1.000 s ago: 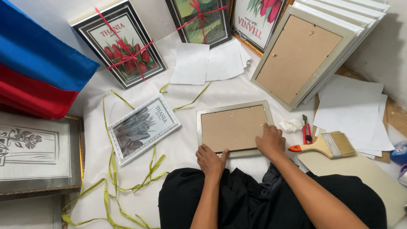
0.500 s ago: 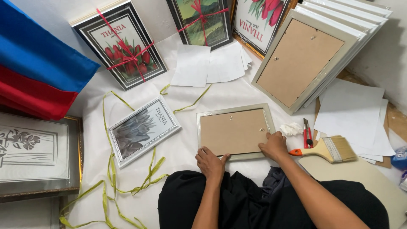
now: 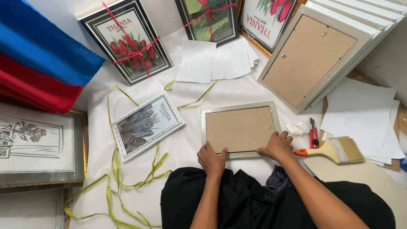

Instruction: Assembling and finishing picture frames by inserting artwork and using a brush

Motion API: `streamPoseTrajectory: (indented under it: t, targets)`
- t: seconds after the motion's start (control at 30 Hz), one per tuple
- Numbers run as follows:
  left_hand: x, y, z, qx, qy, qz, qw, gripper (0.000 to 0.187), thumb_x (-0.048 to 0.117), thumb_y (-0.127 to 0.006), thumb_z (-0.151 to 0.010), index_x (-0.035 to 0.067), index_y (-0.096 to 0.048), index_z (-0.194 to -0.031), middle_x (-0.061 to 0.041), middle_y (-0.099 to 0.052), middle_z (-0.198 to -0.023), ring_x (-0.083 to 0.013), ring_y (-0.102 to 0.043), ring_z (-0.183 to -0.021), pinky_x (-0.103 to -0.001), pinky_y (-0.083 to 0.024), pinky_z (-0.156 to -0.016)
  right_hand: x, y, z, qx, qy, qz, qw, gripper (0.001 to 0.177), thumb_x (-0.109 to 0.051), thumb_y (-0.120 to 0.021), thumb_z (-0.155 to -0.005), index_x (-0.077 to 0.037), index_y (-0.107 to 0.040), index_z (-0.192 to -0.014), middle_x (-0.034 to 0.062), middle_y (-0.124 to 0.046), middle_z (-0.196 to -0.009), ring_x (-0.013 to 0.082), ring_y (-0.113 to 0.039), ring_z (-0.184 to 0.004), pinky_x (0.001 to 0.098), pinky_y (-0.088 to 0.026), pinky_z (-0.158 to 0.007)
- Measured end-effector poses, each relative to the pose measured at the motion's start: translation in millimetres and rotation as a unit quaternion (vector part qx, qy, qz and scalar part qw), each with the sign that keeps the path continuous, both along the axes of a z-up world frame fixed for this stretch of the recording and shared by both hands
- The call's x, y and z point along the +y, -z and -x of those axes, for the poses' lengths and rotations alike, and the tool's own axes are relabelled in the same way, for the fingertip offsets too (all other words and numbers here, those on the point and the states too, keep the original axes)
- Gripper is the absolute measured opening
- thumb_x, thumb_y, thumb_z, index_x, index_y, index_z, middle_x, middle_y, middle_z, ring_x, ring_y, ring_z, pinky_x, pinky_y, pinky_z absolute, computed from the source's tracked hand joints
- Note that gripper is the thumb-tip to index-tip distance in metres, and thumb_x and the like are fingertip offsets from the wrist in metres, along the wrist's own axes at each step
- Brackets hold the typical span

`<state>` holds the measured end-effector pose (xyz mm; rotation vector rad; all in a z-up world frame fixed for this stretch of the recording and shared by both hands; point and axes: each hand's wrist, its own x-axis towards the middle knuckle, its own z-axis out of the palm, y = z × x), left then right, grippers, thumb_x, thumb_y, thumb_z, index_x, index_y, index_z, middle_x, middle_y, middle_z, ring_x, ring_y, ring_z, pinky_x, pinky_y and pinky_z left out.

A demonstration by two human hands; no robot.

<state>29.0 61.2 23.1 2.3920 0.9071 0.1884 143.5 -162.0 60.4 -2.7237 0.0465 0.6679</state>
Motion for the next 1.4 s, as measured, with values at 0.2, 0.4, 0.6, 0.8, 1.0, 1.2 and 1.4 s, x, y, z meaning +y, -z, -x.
streamPoseTrajectory:
  t: [0.2,0.4,0.6,0.8,1.0,1.2,1.4]
  targets:
    - [19,17,-1,0.016,-0.009,0.088,0.996,0.08,0.046,-0.072,-0.086,0.006,-0.046,-0.15,-0.016,-0.053,-0.137,-0.037,-0.049,-0.129,-0.051,-0.04,-0.105,12,-37,17,-0.009,-0.078,0.034,0.996,0.091,-0.049,-0.081,-0.081,-0.013,-0.046,-0.156,0.0287,-0.045,-0.141,0.0502,-0.044,-0.133,0.0575,-0.05,-0.1]
    - [30,-36,-3,0.119,0.117,0.083,0.983,0.073,0.044,-0.066,-0.091,0.002,-0.05,-0.147,-0.02,-0.064,-0.131,-0.0389,-0.06,-0.127,-0.054,-0.046,-0.101,4,8,1,-0.041,-0.089,0.066,0.993,0.066,-0.048,-0.063,-0.095,-0.015,-0.055,-0.151,0.026,-0.045,-0.136,0.0453,-0.045,-0.128,0.0558,-0.052,-0.094]
    - [96,-40,-17,0.131,0.148,0.074,0.977,0.062,0.036,-0.068,-0.09,0.0,-0.058,-0.139,-0.024,-0.071,-0.118,-0.041,-0.068,-0.117,-0.051,-0.055,-0.093,5,18,1,-0.043,-0.089,0.066,0.993,0.065,-0.049,-0.06,-0.096,-0.015,-0.055,-0.151,0.0255,-0.044,-0.137,0.0449,-0.044,-0.13,0.0557,-0.054,-0.093]
    - [98,-28,-12,0.12,0.091,0.137,0.979,0.036,0.02,-0.075,-0.087,-0.006,-0.068,-0.11,-0.027,-0.073,-0.1,-0.0456,-0.071,-0.104,-0.051,-0.059,-0.083,6,19,-2,-0.033,-0.092,0.078,0.992,0.066,-0.046,-0.06,-0.095,-0.013,-0.054,-0.152,0.0281,-0.045,-0.137,0.0469,-0.043,-0.131,0.0621,-0.053,-0.092]
    - [103,-32,-24,0.158,0.114,0.153,0.969,0.055,0.022,-0.087,-0.077,-0.016,-0.066,-0.111,-0.034,-0.07,-0.101,-0.0522,-0.068,-0.107,-0.058,-0.057,-0.087,10,12,1,-0.042,-0.092,0.078,0.992,0.068,-0.047,-0.059,-0.094,-0.01,-0.054,-0.151,0.0298,-0.045,-0.135,0.0497,-0.043,-0.13,0.0637,-0.054,-0.092]
    - [104,-38,-40,0.064,0.017,0.195,0.978,0.038,0.027,-0.07,-0.092,-0.005,-0.069,-0.112,-0.027,-0.071,-0.102,-0.0465,-0.07,-0.105,-0.055,-0.059,-0.083,22,19,12,-0.085,-0.149,0.105,0.98,0.071,-0.049,-0.062,-0.09,-0.015,-0.053,-0.151,0.0293,-0.042,-0.148,0.0511,-0.042,-0.138,0.0633,-0.048,-0.101]
    - [110,-10,-49,0.059,0.005,0.196,0.979,0.029,0.022,-0.069,-0.092,-0.002,-0.071,-0.108,-0.024,-0.073,-0.1,-0.0432,-0.071,-0.104,-0.053,-0.059,-0.082,96,-30,30,-0.078,-0.112,-0.069,0.988,0.07,-0.045,-0.065,-0.093,-0.001,-0.055,-0.145,0.0385,-0.047,-0.142,0.059,-0.046,-0.134,0.0677,-0.049,-0.099]
